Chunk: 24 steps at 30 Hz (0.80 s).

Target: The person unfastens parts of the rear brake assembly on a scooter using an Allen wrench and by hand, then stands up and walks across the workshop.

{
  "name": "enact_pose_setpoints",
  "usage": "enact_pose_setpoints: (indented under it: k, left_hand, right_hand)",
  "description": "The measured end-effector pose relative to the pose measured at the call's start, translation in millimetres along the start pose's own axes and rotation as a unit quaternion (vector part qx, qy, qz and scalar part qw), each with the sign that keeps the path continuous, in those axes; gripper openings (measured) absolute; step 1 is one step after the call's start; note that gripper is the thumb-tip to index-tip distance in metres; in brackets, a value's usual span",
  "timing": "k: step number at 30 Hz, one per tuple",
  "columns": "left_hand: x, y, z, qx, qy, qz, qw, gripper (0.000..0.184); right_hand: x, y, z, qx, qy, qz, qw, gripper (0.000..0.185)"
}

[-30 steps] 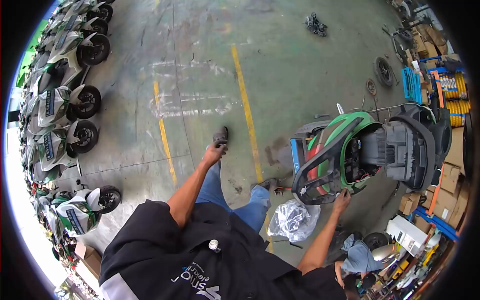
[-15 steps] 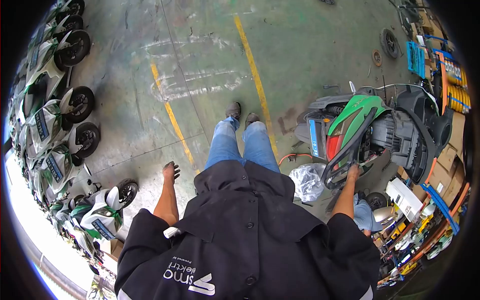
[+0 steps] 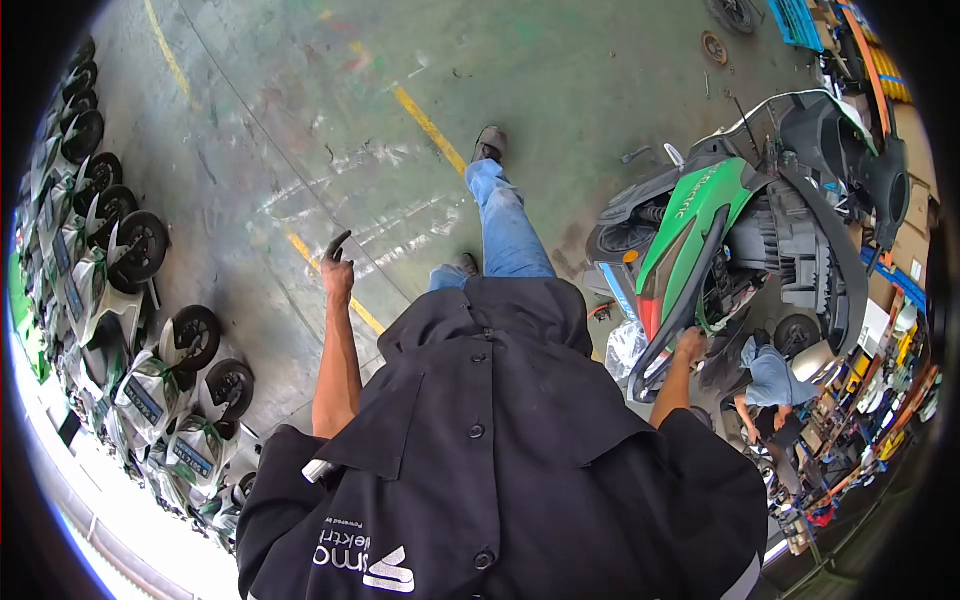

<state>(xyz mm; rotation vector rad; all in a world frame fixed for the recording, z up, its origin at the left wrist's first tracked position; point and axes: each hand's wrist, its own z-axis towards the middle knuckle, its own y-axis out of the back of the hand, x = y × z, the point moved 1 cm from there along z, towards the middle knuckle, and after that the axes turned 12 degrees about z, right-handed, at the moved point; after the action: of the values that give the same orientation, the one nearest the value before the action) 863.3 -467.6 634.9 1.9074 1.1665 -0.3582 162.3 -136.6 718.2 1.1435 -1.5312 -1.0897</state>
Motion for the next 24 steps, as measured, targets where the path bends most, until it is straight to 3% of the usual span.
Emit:
enact_pose_setpoints:
  k: [3, 5, 8, 11, 13, 15, 17, 19, 20, 21, 22, 23, 24]
  left_hand:
    - [-64.8, -6.7, 42.0, -0.026, 0.019, 0.013, 0.999, 0.074]
    - [-89.8, -20.4, 73.5, -0.045, 0.0, 0.095, 0.994, 0.071]
    - [-105.8, -40.1, 112.9, -0.025, 0.064, 0.128, 0.989, 0.068]
    - [-190.6, -56.6, 130.8, 0.008, 0.09, 0.161, 0.983, 0.064]
    - [-171.5, -62.0, 180.9, 0.029, -0.009, 0.181, 0.983, 0.057]
    - [-194.6, -67.2, 222.3, 0.075, 0.031, 0.17, 0.982, 0.052]
    - [-206.8, -68.7, 286.4, 0.084, -0.001, 0.234, 0.969, 0.048]
    - [-231.7, -73.6, 368.5, 0.073, -0.068, 0.297, 0.95, 0.044]
    - [-321.6, -75.3, 369.0, 0.091, 0.022, 0.365, 0.926, 0.043]
    - [-340.5, -76.7, 409.5, 0.115, -0.018, 0.313, 0.942, 0.046]
    - [-374.2, -85.4, 445.3, 0.079, 0.02, 0.33, 0.94, 0.05]
    - [-413.1, -91.7, 471.5, 0.049, -0.069, 0.327, 0.941, 0.052]
    - [-458.7, -97.7, 504.9, 0.081, -0.1, 0.338, 0.932, 0.054]
  right_hand:
    - [21.2, -18.3, 11.5, 0.013, -0.007, 0.003, 1.0, 0.049]
    - [56.7, -25.7, 11.9, 0.014, -0.034, -0.007, 0.999, 0.049]
    - [148.3, -26.7, -0.8, 0.068, -0.068, -0.031, 0.995, 0.051]
    - [210.9, -40.8, -0.9, 0.065, -0.139, -0.007, 0.988, 0.053]
    - [230.1, -45.1, 0.1, 0.026, -0.144, -0.043, 0.988, 0.051]
    - [248.4, -38.5, -2.6, 0.023, -0.172, -0.016, 0.985, 0.05]
    - [282.0, -27.9, -17.2, 0.074, -0.1, 0.045, 0.991, 0.04]
    - [227.9, -96.7, 4.6, 0.122, -0.039, 0.031, 0.991, 0.028]
    - [216.4, -117.7, 3.7, 0.169, -0.007, 0.035, 0.985, 0.027]
    - [257.0, -120.5, -30.0, 0.142, -0.157, 0.262, 0.941, 0.025]
    - [283.4, -132.8, -56.8, 0.19, -0.24, 0.361, 0.881, 0.02]
    - [310.0, -144.9, -84.0, 0.222, -0.33, 0.438, 0.806, 0.02]
    - [350.0, -150.7, -107.9, 0.252, -0.269, 0.423, 0.828, 0.022]
